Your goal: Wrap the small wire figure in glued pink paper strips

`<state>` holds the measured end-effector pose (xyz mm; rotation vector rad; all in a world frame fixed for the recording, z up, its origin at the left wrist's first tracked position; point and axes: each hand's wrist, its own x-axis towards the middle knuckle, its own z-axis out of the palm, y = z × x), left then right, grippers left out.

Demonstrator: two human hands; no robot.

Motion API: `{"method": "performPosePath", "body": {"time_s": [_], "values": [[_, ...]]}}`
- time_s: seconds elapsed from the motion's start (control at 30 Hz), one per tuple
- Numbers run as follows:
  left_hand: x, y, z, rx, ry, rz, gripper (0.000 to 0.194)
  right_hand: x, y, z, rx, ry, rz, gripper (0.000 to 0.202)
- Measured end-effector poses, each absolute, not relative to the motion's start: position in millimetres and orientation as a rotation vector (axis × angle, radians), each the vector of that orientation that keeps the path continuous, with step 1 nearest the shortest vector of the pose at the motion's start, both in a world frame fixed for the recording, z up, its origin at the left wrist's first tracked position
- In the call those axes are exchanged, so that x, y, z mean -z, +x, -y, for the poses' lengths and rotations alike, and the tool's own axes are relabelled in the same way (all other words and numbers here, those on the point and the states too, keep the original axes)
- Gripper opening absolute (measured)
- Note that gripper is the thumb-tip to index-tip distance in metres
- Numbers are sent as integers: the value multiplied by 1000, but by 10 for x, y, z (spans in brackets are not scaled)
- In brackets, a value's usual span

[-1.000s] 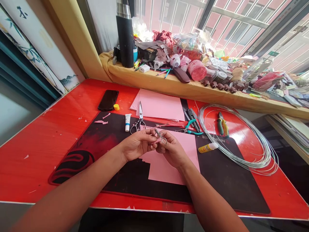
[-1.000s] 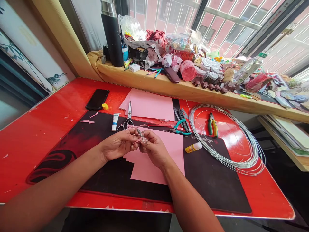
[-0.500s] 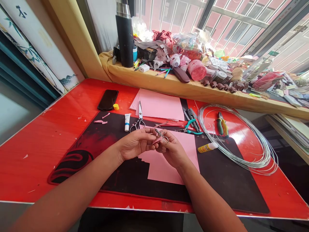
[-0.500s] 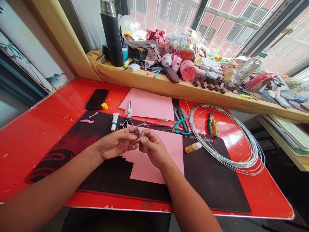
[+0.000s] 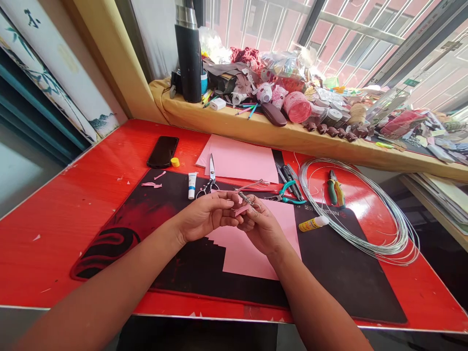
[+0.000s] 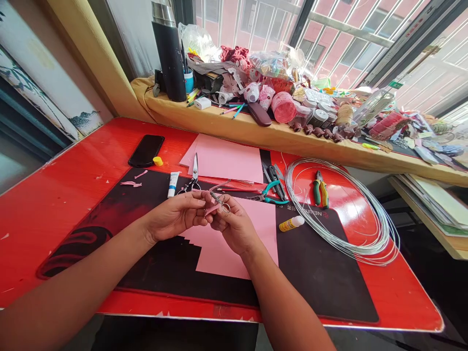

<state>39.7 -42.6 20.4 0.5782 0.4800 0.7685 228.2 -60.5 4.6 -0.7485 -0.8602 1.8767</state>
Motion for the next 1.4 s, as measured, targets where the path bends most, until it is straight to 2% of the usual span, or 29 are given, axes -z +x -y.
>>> {"method": "performPosePath", "body": {"time_s": [0.47,0.9,1.4], "values": [[-162,387,429,-680,767,-528,29,-55,2280,629,-1910,-660,872,43],[-125,267,402,-495,771,-512,37,-71,2258,685,-1983,-634,867,35],[-168,429,454,-670,674,-583,32,-87,2235,645,-1876,-700,824,36]]}}
